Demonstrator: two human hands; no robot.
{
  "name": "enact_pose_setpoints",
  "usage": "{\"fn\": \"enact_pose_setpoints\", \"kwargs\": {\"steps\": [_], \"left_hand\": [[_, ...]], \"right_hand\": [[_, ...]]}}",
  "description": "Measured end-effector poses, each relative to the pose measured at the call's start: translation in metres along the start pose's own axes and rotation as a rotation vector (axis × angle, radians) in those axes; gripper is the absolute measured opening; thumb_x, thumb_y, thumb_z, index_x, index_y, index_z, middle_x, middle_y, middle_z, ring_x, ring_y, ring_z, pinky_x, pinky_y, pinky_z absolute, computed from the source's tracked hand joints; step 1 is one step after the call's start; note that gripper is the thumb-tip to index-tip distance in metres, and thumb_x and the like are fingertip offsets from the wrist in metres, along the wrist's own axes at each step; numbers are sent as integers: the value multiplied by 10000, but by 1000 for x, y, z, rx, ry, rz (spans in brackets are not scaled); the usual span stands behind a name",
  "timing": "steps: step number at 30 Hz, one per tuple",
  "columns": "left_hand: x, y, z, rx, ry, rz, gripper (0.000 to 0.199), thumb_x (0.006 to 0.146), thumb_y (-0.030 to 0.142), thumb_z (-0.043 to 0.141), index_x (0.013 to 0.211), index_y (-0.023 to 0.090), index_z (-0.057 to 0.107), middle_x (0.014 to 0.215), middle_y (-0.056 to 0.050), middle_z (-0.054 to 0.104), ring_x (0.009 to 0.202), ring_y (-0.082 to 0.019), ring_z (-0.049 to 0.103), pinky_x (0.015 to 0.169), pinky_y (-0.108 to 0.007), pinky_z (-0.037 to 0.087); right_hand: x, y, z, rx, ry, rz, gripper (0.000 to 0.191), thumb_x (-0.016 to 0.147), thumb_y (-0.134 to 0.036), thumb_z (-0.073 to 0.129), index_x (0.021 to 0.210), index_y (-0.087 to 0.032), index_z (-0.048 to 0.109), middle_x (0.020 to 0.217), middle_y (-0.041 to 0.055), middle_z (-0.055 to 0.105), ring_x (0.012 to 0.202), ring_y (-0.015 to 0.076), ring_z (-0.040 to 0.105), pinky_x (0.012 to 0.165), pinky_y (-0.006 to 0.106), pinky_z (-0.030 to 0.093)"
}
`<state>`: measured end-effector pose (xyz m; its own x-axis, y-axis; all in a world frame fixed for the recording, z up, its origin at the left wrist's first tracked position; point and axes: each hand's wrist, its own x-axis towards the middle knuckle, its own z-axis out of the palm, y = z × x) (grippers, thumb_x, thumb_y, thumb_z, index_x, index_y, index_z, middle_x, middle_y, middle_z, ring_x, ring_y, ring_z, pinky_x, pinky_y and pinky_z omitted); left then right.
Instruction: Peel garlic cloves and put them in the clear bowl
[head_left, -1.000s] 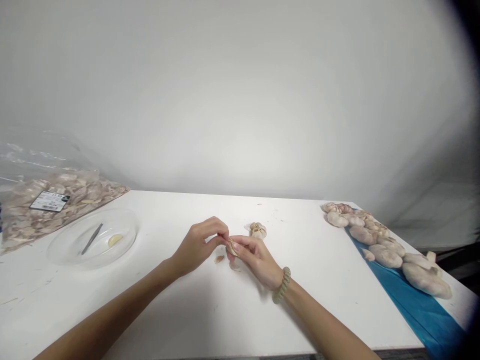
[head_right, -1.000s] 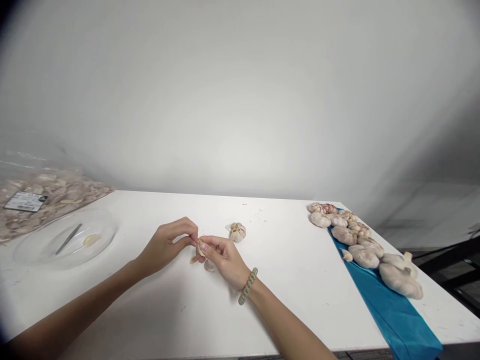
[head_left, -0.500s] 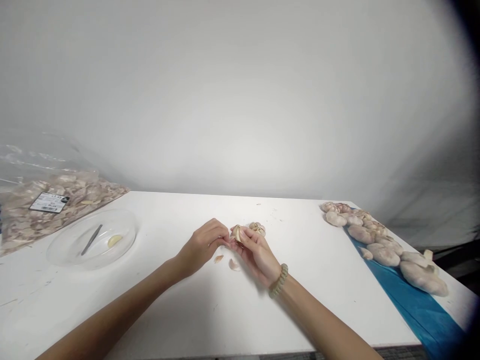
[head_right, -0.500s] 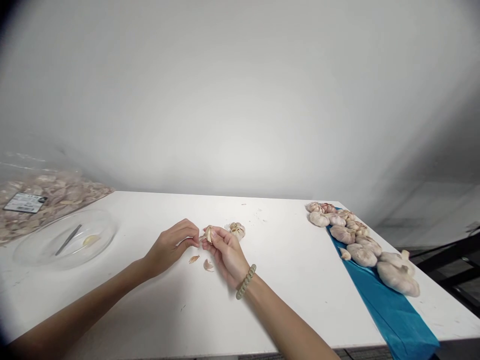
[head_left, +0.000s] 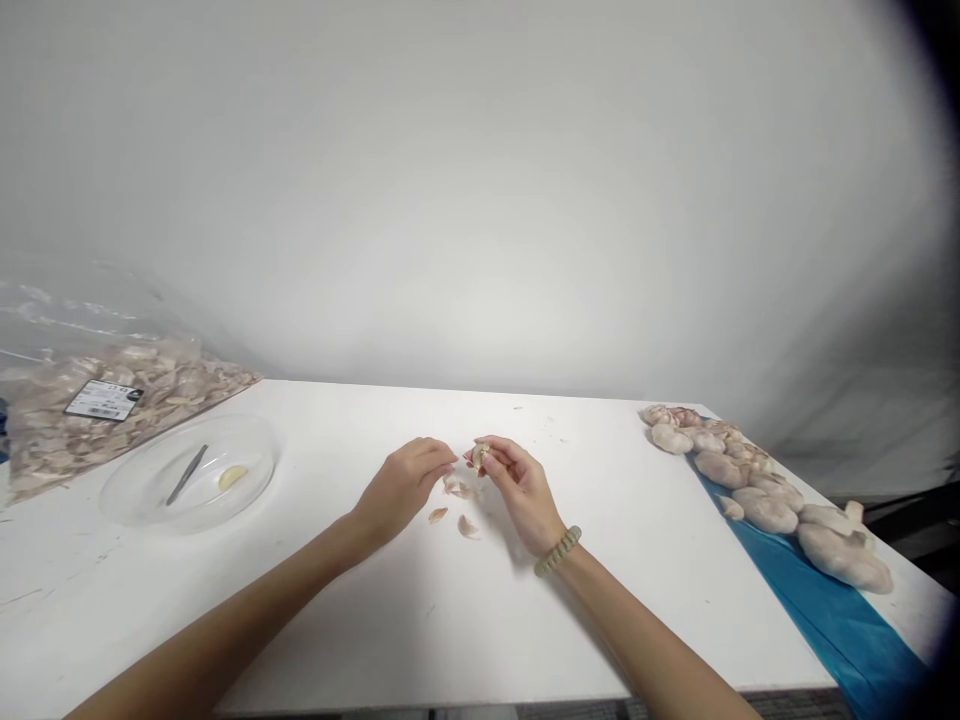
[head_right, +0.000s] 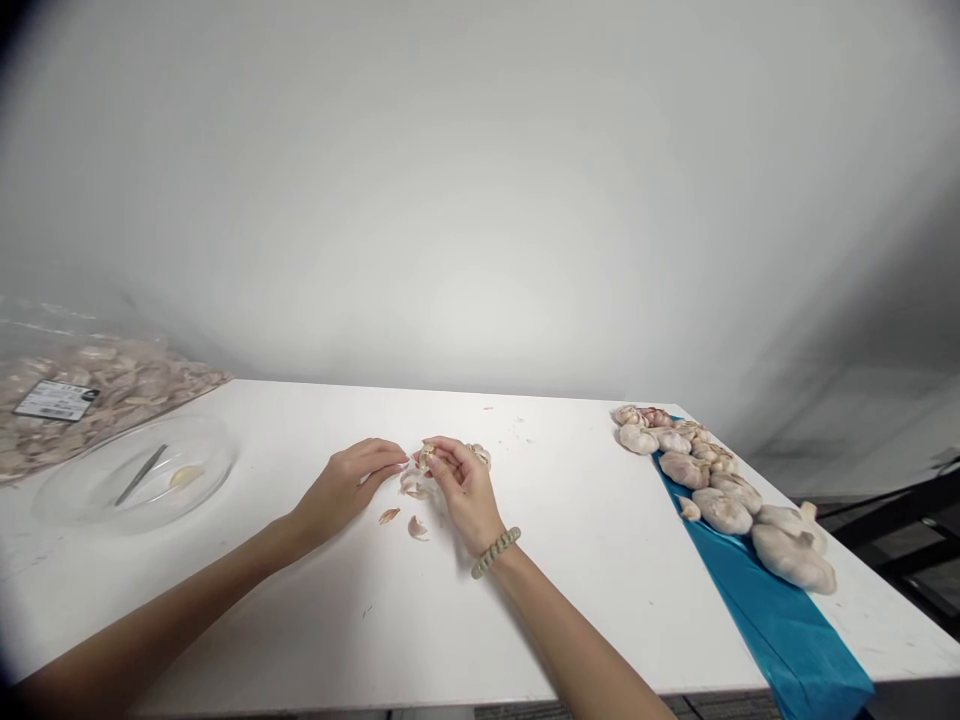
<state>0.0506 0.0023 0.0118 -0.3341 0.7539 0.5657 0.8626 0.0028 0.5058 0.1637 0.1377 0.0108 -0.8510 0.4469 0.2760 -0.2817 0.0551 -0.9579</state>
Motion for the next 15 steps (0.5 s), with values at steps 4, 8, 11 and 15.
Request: {"fn": "enact_pose_setpoints", "kwargs": {"steps": [4, 8, 11, 15], "left_hand": [[0, 7, -2, -13, 257, 157, 155, 809, 121, 567, 940, 182, 620, 832, -43, 624, 761, -135, 576, 653, -254, 472], [-1, 13, -3, -82, 303, 240, 159, 792, 83, 574, 881, 196, 642, 795, -27, 628, 724, -121, 580, 622, -235, 481], [0, 15, -5, -152, 291, 226, 140, 782, 73, 577, 830, 187, 642, 776, -25, 633, 718, -122, 587, 624, -237, 488], [1, 16, -7, -196, 240, 170, 75, 786, 112, 583, 785, 177, 620, 744, -23, 624, 702, -126, 583, 625, -247, 482]], "right_hand": [[-3, 1, 3, -27, -32, 20, 228, 778, -353, 603, 953, -208, 606, 838, 42, 639, 796, 165, 599, 752, 334, 484], [-5, 1, 7, 19, -87, 41, 209, 756, -343, 631, 909, -201, 616, 834, 40, 649, 779, 162, 613, 739, 329, 498], [-6, 0, 8, 57, -124, 52, 199, 748, -335, 645, 879, -190, 609, 830, 42, 651, 789, 161, 613, 746, 326, 492], [-8, -2, 9, 91, -145, 68, 191, 737, -342, 658, 821, -185, 589, 782, 28, 629, 762, 155, 600, 716, 315, 481]]}}
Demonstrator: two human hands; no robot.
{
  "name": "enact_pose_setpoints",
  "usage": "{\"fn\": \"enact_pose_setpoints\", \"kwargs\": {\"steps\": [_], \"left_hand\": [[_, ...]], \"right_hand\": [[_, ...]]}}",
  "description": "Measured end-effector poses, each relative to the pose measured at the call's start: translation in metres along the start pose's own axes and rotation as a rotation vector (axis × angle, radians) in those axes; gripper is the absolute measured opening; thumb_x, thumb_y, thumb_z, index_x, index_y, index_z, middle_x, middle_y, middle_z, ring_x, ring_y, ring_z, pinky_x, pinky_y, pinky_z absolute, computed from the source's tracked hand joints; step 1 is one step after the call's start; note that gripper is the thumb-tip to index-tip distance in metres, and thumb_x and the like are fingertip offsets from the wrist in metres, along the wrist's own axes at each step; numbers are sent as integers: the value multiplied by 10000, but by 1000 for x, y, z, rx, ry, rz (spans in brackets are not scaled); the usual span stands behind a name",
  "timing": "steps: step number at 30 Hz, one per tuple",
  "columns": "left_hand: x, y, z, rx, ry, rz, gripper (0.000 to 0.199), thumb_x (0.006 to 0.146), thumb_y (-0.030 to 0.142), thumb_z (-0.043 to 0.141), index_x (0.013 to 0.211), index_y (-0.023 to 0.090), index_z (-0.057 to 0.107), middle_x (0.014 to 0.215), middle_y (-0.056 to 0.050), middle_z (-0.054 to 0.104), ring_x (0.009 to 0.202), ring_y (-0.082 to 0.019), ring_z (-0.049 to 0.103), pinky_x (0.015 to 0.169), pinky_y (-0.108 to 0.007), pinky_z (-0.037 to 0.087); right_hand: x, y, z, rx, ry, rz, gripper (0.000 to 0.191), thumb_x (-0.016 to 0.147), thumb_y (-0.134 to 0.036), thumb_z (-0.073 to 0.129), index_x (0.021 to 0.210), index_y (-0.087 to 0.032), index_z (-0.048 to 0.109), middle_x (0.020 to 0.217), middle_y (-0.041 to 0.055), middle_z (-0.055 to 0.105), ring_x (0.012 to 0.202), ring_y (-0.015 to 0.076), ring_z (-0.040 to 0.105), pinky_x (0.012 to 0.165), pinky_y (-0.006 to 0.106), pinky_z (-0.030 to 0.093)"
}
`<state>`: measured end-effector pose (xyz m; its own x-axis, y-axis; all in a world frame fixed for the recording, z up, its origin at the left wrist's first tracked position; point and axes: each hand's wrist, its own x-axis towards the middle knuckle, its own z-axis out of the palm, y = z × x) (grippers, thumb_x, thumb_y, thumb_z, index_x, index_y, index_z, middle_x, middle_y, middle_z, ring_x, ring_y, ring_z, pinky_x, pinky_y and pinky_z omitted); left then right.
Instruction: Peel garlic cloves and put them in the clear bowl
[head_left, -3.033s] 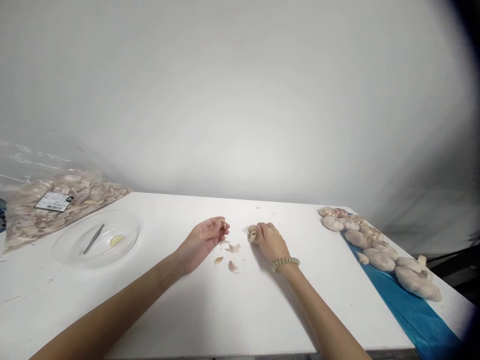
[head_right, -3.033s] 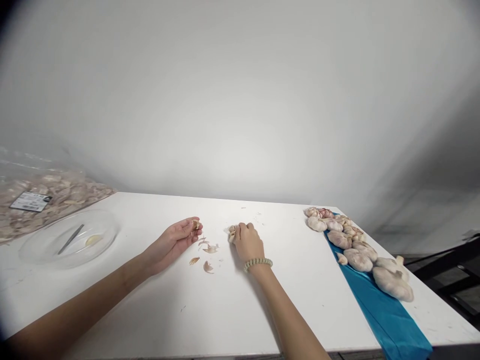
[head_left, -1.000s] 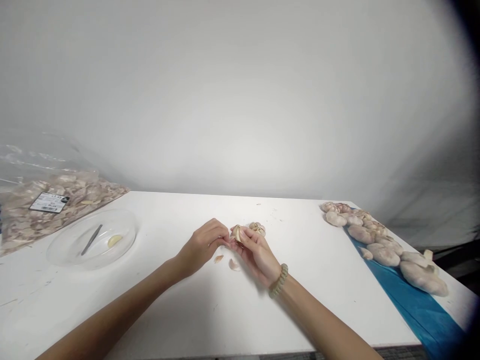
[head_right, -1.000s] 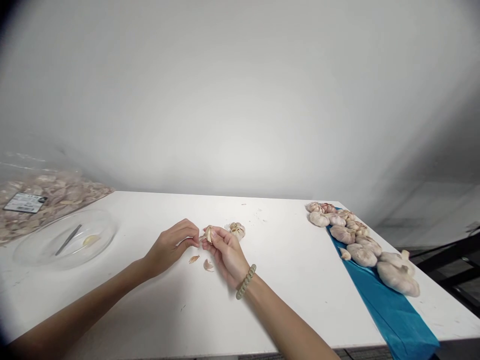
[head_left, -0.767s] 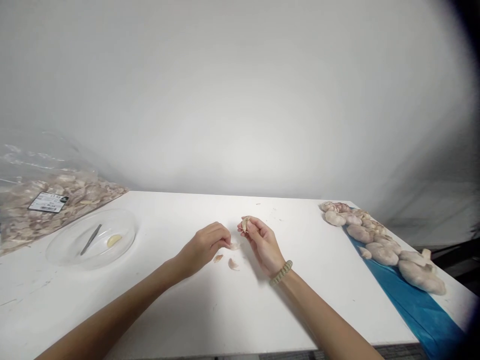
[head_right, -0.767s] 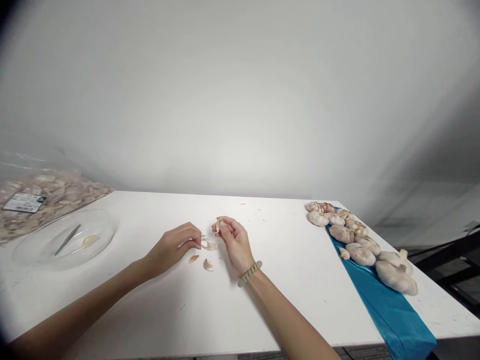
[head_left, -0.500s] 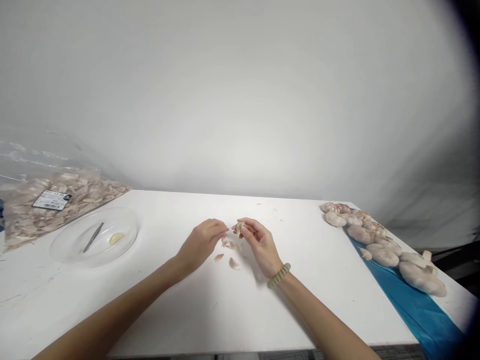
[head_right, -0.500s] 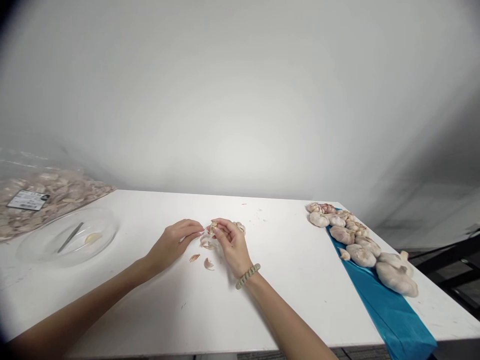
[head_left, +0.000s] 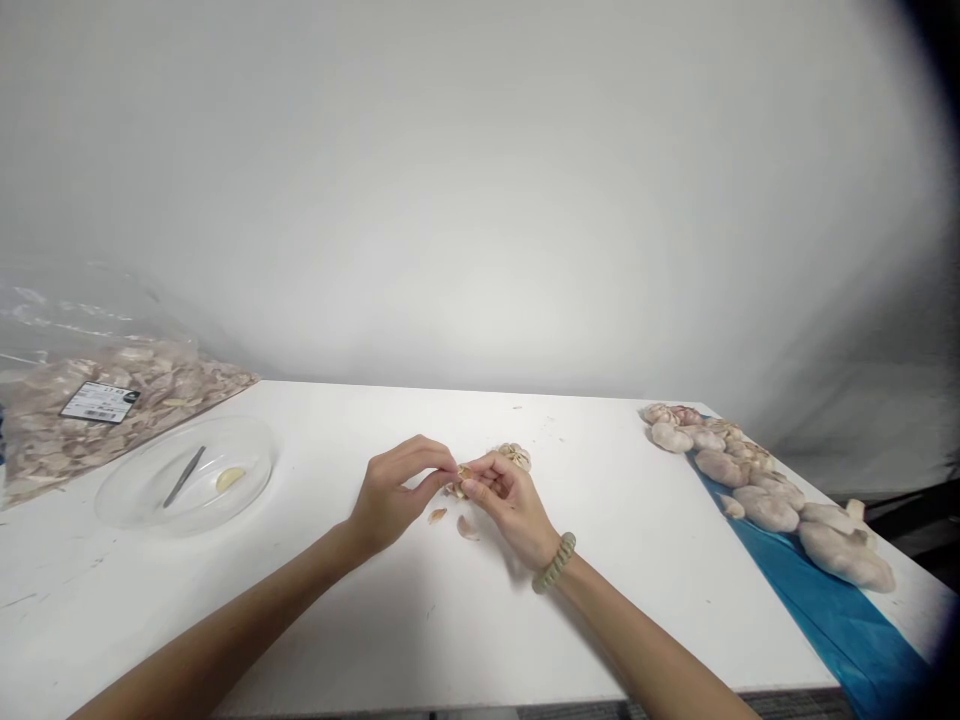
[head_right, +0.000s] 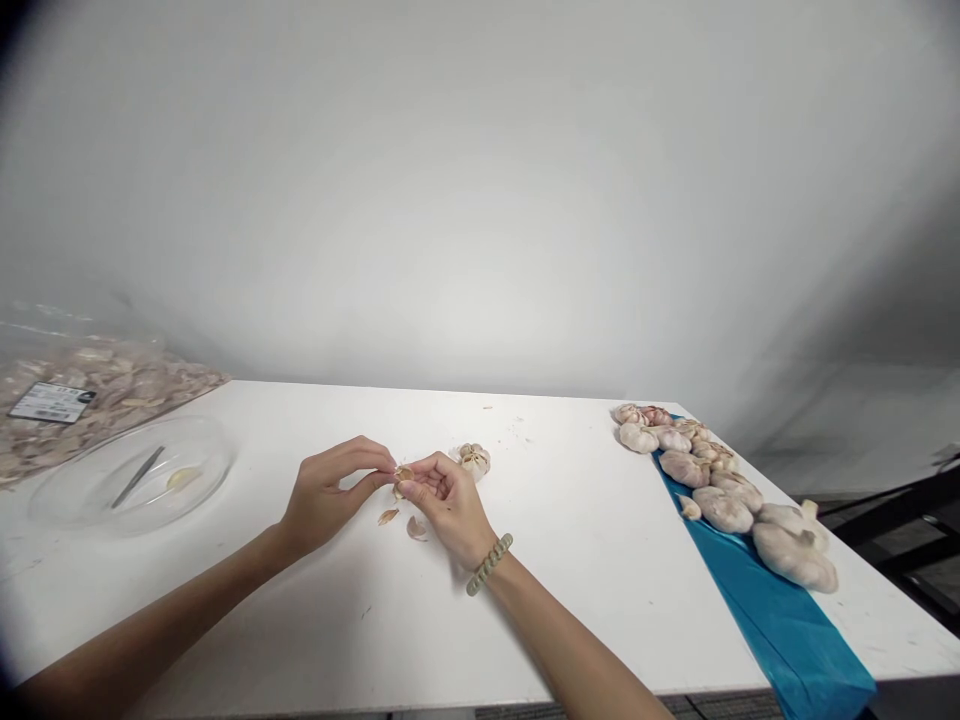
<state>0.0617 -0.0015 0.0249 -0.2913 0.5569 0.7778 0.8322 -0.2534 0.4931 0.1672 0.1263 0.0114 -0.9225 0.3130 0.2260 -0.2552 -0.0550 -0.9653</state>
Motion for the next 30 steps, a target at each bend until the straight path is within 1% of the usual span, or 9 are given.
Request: {"fn": "enact_pose_setpoints", "kwargs": {"steps": [4, 7, 10, 14, 18, 24, 27, 29, 30], "left_hand": [[0, 2, 0, 27, -33, -79, 116, 817, 109, 523, 732, 169, 573, 711, -19, 593, 673, -119, 554, 619, -241, 454], [-1, 2, 2, 41, -56, -101, 145, 834, 105, 480, 719, 166, 544, 708, -21, 571, 669, -119, 534, 614, -238, 437], [-2, 1, 3, 50, -78, -120, 153, 841, 94, 462, 722, 166, 525, 706, -16, 552, 664, -113, 514, 611, -232, 423], [-2, 1, 5, 45, -117, -121, 155, 850, 89, 442, 737, 166, 514, 710, -13, 537, 666, -110, 501, 610, -226, 413], [-2, 2, 5, 44, -127, -119, 165, 857, 83, 426, 745, 164, 514, 712, -15, 539, 670, -110, 502, 617, -224, 414], [-2, 1, 5, 70, -140, -56, 175, 860, 87, 422, 726, 167, 500, 704, -16, 545, 670, -112, 504, 603, -219, 413], [-1, 1, 4, 112, -128, -85, 170, 864, 102, 409, 738, 171, 500, 724, -18, 560, 684, -114, 529, 617, -215, 426], [-2, 1, 2, 164, -114, -117, 154, 862, 119, 404, 778, 180, 518, 765, -17, 589, 724, -120, 559, 653, -214, 439], [-3, 0, 1, 193, -101, -134, 144, 861, 136, 406, 802, 187, 527, 785, -13, 601, 741, -123, 571, 670, -214, 444]], "right_hand": [[-3, 1, 2, -18, 4, 4, 205, 736, -365, 657, 793, -190, 568, 740, 15, 606, 716, 150, 574, 673, 303, 455], [-4, 3, 3, -29, 33, 16, 219, 732, -380, 660, 793, -194, 560, 735, 16, 597, 694, 153, 554, 643, 304, 440], [-4, 3, 4, 0, 70, 41, 232, 713, -388, 676, 773, -194, 563, 741, 22, 605, 703, 159, 556, 658, 311, 439], [-2, 1, 7, 99, 95, 59, 224, 707, -368, 687, 750, -179, 573, 738, 21, 622, 707, 143, 562, 690, 299, 434], [-2, -1, 10, 215, 107, 90, 208, 700, -330, 701, 732, -167, 575, 696, -1, 608, 655, 107, 532, 658, 262, 416], [-1, 1, 7, 364, 121, 148, 236, 716, -360, 683, 674, -171, 548, 657, 1, 608, 616, 113, 536, 569, 254, 424], [2, 4, 4, 383, 119, 145, 229, 690, -352, 707, 783, -178, 591, 685, -1, 627, 616, 104, 557, 591, 245, 439], [4, 5, 2, 357, 98, 118, 297, 664, -349, 726, 876, -173, 617, 732, 12, 645, 642, 102, 578, 652, 254, 452], [5, 6, 2, 323, 81, 102, 318, 652, -358, 731, 880, -162, 630, 745, 24, 650, 647, 104, 583, 665, 259, 454]]}}
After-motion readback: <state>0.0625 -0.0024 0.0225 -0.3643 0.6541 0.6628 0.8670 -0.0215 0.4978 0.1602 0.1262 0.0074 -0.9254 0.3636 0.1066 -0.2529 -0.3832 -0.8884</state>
